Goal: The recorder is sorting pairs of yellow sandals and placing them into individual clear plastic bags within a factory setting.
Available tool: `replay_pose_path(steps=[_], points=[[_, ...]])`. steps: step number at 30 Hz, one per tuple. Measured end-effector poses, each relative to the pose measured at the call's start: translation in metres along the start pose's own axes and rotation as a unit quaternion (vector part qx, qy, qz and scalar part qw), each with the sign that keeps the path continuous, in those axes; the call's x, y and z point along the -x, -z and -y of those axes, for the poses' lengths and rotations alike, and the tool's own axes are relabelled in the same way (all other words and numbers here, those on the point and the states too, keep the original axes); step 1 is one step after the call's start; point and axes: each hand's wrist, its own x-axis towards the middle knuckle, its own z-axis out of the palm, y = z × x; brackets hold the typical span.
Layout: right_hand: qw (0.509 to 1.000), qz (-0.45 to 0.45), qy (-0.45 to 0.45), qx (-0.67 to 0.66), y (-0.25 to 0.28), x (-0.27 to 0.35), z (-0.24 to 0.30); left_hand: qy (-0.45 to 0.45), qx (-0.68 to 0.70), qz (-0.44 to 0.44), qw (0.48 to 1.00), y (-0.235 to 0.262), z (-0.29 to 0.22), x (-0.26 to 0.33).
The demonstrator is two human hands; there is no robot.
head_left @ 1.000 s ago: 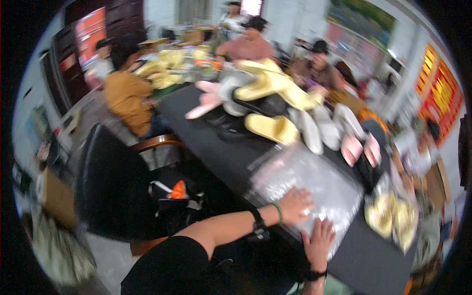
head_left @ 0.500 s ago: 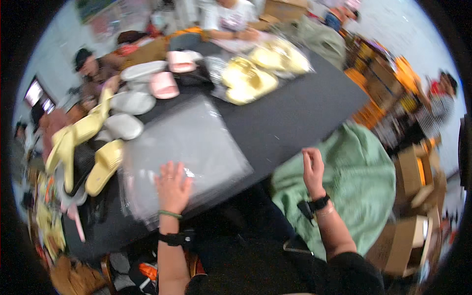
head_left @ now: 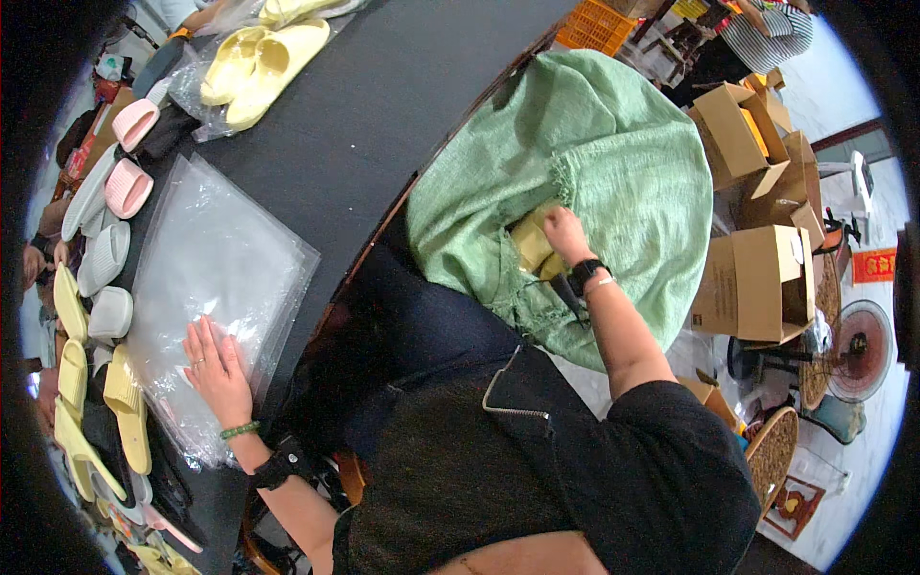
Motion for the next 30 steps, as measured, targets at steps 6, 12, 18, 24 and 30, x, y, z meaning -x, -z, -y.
replay_pose_path(steps=[6,12,18,24,30], points=[[0.911,0.334,0.027,0.240,-0.045,-0.059,-0.057,-0.045,0.038,-0.029,0.998,-0.016,0.001,-0.013],[0.977,0.059,-0.177,0.105,-0.056,-0.027,-0.039,0.016,-0.004,0.015,1.000,0.007,-0.003,-0.008],[0.992,-0.007,-0.111,0.055,-0.054,-0.071,-0.017,0.058,0.016,0.028,0.998,0.019,-0.012,0.001],[0.875,-0.013,-0.312,-0.369,-0.050,-0.118,0.041,0.063,0.029,0.045,0.997,0.022,-0.015,0.002],[0.536,0.198,-0.061,-0.819,-0.056,-0.118,0.091,0.055,0.047,0.026,0.997,0.018,-0.014,0.004]])
